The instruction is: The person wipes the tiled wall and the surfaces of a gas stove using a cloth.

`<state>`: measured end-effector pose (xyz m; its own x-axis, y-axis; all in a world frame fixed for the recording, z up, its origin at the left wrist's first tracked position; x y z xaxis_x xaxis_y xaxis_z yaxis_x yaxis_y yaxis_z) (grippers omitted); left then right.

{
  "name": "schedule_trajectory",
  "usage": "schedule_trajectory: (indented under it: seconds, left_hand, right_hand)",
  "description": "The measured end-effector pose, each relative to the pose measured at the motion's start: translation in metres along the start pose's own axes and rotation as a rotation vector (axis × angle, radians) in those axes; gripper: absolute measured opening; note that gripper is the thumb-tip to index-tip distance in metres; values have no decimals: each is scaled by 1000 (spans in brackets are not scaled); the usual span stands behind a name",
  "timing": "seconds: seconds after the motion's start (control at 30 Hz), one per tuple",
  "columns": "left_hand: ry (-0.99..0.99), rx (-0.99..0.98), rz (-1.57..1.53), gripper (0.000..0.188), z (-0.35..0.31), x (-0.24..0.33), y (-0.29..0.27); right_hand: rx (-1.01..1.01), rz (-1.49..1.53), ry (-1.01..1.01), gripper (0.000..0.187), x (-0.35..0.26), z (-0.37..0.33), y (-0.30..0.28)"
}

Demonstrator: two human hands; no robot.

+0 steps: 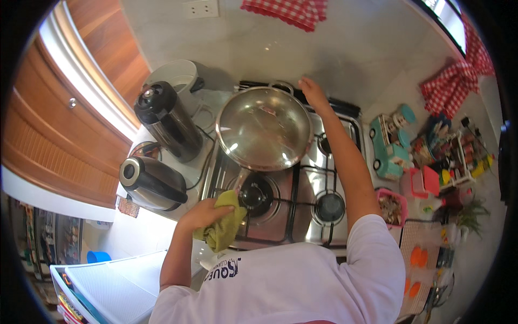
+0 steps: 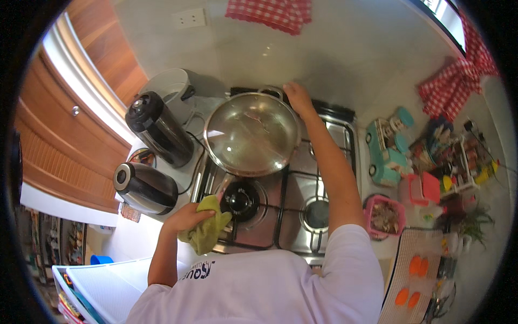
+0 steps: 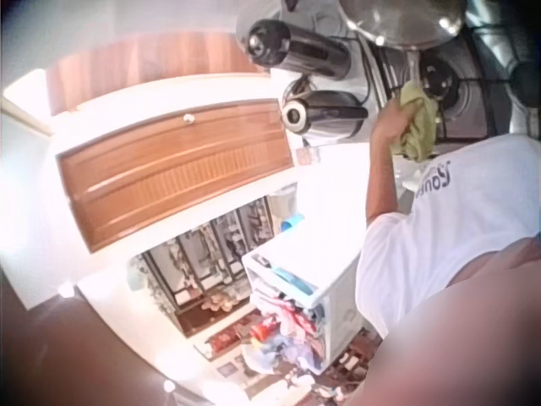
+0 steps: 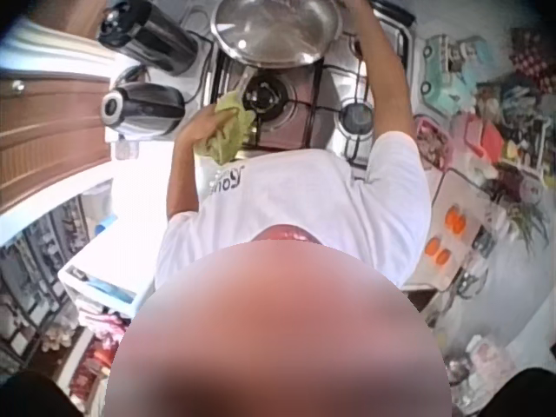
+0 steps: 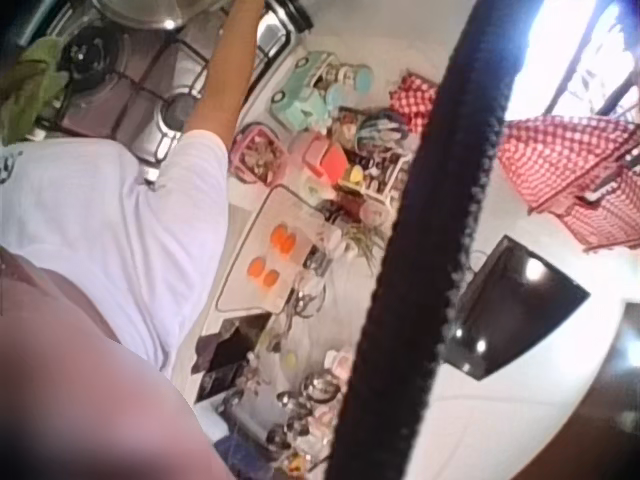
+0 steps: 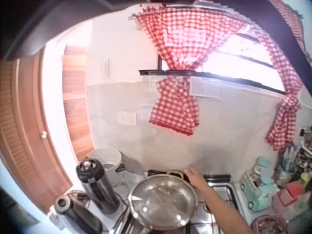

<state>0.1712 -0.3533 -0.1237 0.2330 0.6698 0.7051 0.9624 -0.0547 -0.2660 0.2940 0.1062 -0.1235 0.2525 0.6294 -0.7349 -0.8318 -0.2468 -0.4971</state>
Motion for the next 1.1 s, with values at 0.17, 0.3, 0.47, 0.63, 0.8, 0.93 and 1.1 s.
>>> schedule_trajectory:
  seconds: [0.17,0.3,0.47,0.63,0.8,0.93,1.1]
  left_hand:
    - [49,208,382,39,-55,-13,-11]
    - [126,472,129,26,-112,2,-26]
    - [181,580,84,22,-157,39,-7]
    - [794,947,-766,38,-169,110,67]
    - [738,1009,-473,41,-39,190,130]
    - [717,653,-603,45,54,203,190]
    - [751,385,35,64,99,223,234]
  right_hand:
    - [29,220,152,37,-106,-103,-86]
    - [-26,444,78,33,-147,-176,-122]
    - [-308,742,35,34,-153,-239,-105]
    - [-796,924,-233,44,-196,-282,-78]
    - [-112,1040,44,70,-150,-297,-111]
    - [140,1206,328,61,-104,-303,-114]
    - [-101,1463,565,42,-24,-247,-118]
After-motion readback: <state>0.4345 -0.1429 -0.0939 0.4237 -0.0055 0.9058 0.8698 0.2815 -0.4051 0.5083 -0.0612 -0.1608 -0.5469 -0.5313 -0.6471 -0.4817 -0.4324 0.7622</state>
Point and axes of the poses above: each hand's wrist, its own z-axis towards the middle knuckle, its own y-axis out of the palm, x = y × z, the point moved 4 cm from there along z, towards the middle knuckle, and after that the axes turned 7 degrees about -y, right-handed, at the moved point
